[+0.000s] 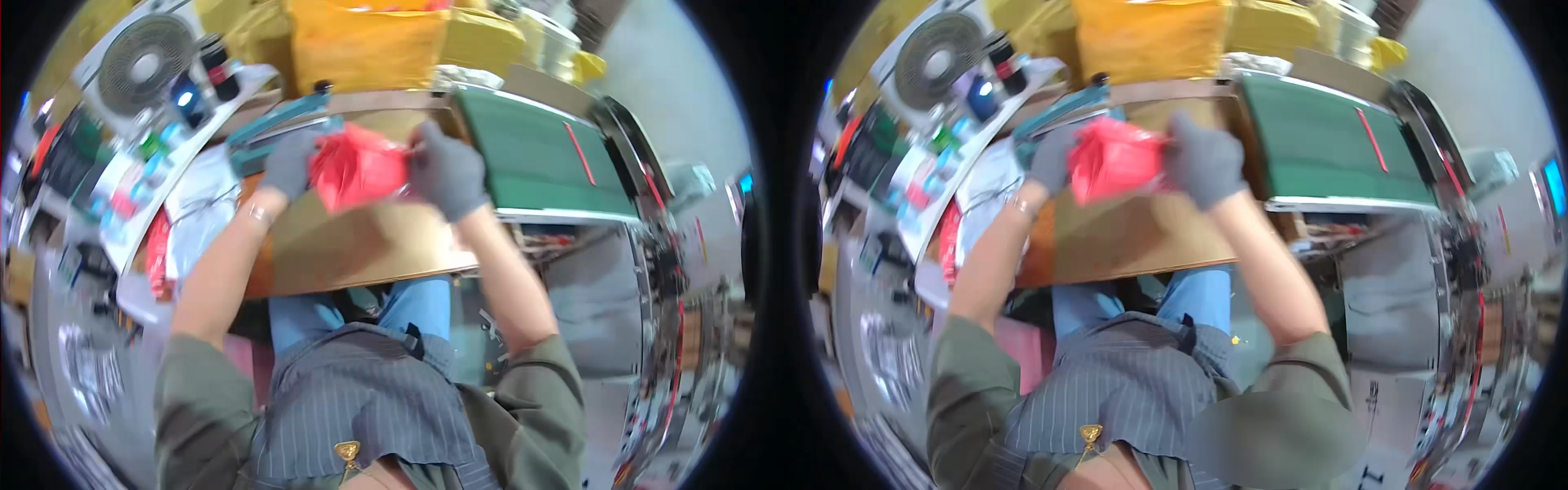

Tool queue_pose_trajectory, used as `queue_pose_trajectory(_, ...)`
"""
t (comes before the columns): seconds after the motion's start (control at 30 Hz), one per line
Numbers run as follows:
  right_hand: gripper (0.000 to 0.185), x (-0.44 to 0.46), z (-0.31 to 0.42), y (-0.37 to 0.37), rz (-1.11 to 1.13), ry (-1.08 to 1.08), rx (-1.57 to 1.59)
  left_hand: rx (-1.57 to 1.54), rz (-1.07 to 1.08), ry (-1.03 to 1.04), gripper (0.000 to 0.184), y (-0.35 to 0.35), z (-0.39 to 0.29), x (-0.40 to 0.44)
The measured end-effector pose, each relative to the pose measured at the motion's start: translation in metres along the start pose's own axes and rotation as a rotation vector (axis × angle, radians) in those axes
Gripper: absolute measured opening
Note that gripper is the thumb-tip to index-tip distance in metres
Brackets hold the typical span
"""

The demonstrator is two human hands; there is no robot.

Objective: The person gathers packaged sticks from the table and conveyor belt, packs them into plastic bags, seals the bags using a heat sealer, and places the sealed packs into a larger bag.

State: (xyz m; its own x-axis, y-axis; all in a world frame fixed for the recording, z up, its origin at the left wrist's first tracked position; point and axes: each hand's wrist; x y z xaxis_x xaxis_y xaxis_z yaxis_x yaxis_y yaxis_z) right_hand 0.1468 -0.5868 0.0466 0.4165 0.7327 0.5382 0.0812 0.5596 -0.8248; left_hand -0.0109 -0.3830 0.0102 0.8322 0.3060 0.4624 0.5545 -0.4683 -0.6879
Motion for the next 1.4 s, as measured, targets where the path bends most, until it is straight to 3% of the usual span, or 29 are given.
queue_pose_trajectory(0.03, 0.01, 0.017, -0.015, -0.002, 0.21, 0.067, 0.045, 0.188, 0.223, 0.013, 0.018, -0.004, 0.01, 0.004)
queue_pose_trajectory(0.07, 0.008, 0.027, -0.021, -0.008, 0.188, 0.024, 0.033, -0.043, 0.511, -0.526, 0.016, -0.019, -0.041, 0.016)
queue_pose_trajectory(0.1, 0.007, 0.035, -0.018, -0.019, 0.07, -0.006, 0.116, 0.246, 0.46, -0.2, 0.019, -0.019, -0.049, 0.025)
queue_pose_trajectory(0.13, 0.007, 0.039, -0.01, -0.038, 0.027, 0.008, 0.165, 0.253, 0.442, -0.215, 0.019, -0.022, -0.047, 0.031)
queue_pose_trajectory(0.2, 0.006, 0.044, -0.008, -0.028, -0.026, 0.113, 0.323, 0.224, -0.236, -0.097, 0.021, -0.026, -0.043, 0.035)
queue_pose_trajectory(0.23, 0.006, 0.046, -0.015, -0.017, -0.026, 0.106, 0.328, 0.229, -0.242, -0.1, 0.021, -0.03, -0.043, 0.037)
queue_pose_trajectory(0.3, 0.006, 0.054, -0.028, 0.005, 0.196, 0.022, 0.239, 0.168, 0.418, -0.433, 0.026, -0.048, -0.052, 0.043)
queue_pose_trajectory(0.33, 0.006, 0.057, -0.03, 0.006, 0.191, 0.008, 0.241, 0.173, 0.404, -0.435, 0.026, -0.058, -0.057, 0.043)
queue_pose_trajectory(0.43, 0.01, 0.045, -0.02, -0.006, 0.073, 0.133, 0.68, -0.194, -0.069, -0.373, 0.023, -0.067, -0.07, 0.025)
queue_pose_trajectory(0.47, 0.01, 0.046, -0.018, -0.006, 0.08, 0.135, 0.683, -0.194, -0.068, -0.38, 0.023, -0.065, -0.065, 0.021)
queue_pose_trajectory(0.53, 0.014, 0.049, -0.018, -0.007, 0.765, 0.381, 0.677, -0.185, 0.226, -0.523, 0.023, -0.063, -0.06, 0.015)
queue_pose_trajectory(0.57, 0.022, 0.052, -0.027, -0.003, 0.618, 0.284, 0.721, -0.183, 0.215, -0.519, 0.023, -0.065, -0.06, 0.016)
queue_pose_trajectory(0.6, 0.022, 0.057, -0.022, -0.014, 0.613, 0.272, 0.718, -0.323, 0.11, -0.473, 0.022, -0.066, -0.062, 0.015)
queue_pose_trajectory(0.67, 0.032, 0.059, -0.014, -0.043, 0.206, -0.043, 0.603, -0.468, 0.012, -0.43, 0.022, -0.064, -0.07, 0.009)
queue_pose_trajectory(0.7, 0.032, 0.058, -0.004, -0.044, 0.208, -0.041, 0.602, -0.567, -0.027, -0.398, 0.021, -0.064, -0.08, 0.008)
queue_pose_trajectory(0.77, 0.037, 0.054, 0.028, -0.037, -0.161, -0.48, 0.182, -0.668, -0.066, -0.366, 0.02, -0.066, -0.101, 0.004)
queue_pose_trajectory(0.8, 0.038, 0.048, 0.031, -0.019, 0.118, -0.456, 0.274, -0.656, -0.072, -0.318, 0.019, -0.07, -0.112, 0.002)
queue_pose_trajectory(0.87, 0.031, 0.044, 0.037, 0.005, 0.278, -0.377, 0.484, -0.639, -0.083, -0.277, 0.018, -0.074, -0.106, 0.0)
queue_pose_trajectory(0.93, 0.029, 0.05, 0.053, 0.001, 0.232, -0.14, 0.713, -0.404, -0.354, 0.083, 0.02, -0.073, -0.085, -0.002)
queue_pose_trajectory(0.97, 0.028, 0.056, 0.056, 0.001, 0.164, -0.144, 0.881, -0.153, -0.461, 0.049, 0.027, -0.088, -0.085, -0.004)
queue_pose_trajectory(1.0, 0.028, 0.063, 0.063, 0.005, 0.204, -0.026, 1.132, -0.149, -0.461, 0.04, 0.027, -0.087, -0.072, -0.008)
queue_pose_trajectory(1.07, 0.03, 0.083, 0.064, 0.036, 0.255, -0.032, 0.954, -0.631, 0.086, -0.303, 0.038, -0.067, -0.034, -0.024)
queue_pose_trajectory(1.1, 0.03, 0.09, 0.058, 0.067, 0.263, -0.032, 0.965, -0.719, 0.094, -0.505, 0.041, -0.049, -0.011, -0.033)
queue_pose_trajectory(1.13, 0.032, 0.097, 0.049, 0.108, 0.214, -0.152, 0.596, -0.802, 0.099, -0.705, 0.045, -0.029, 0.015, -0.044)
queue_pose_trajectory(1.17, 0.036, 0.11, 0.043, 0.136, 0.158, -0.263, 0.225, -0.797, 0.033, -0.745, 0.046, -0.011, 0.037, -0.054)
queue_pose_trajectory(1.2, 0.036, 0.127, 0.039, 0.151, 0.156, -0.269, 0.234, -0.791, -0.034, -0.783, 0.047, 0.006, 0.059, -0.062)
queue_pose_trajectory(1.27, 0.04, 0.162, 0.035, 0.178, 0.021, 0.186, 0.345, -0.851, -0.11, -0.915, 0.044, 0.037, 0.109, -0.077)
queue_pose_trajectory(1.3, 0.04, 0.177, 0.044, 0.192, 0.034, 0.186, 0.355, -0.918, -0.174, -1.051, 0.042, 0.04, 0.117, -0.079)
queue_pose_trajectory(1.4, 0.04, 0.214, 0.082, 0.208, -0.019, 0.035, 0.219, -1.191, -0.233, -1.043, 0.039, 0.023, 0.132, -0.058)
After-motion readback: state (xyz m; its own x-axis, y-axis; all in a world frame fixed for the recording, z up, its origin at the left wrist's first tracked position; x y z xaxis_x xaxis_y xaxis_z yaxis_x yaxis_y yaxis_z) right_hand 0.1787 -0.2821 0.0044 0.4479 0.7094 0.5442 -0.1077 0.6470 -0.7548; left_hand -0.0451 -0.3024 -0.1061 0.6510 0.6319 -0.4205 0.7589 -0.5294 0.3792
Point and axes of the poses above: each hand's wrist, its own x-axis towards the middle knuckle, its own y-axis out of the palm, z = x × y, and after that the axes turned 6 degrees about -x, right-handed
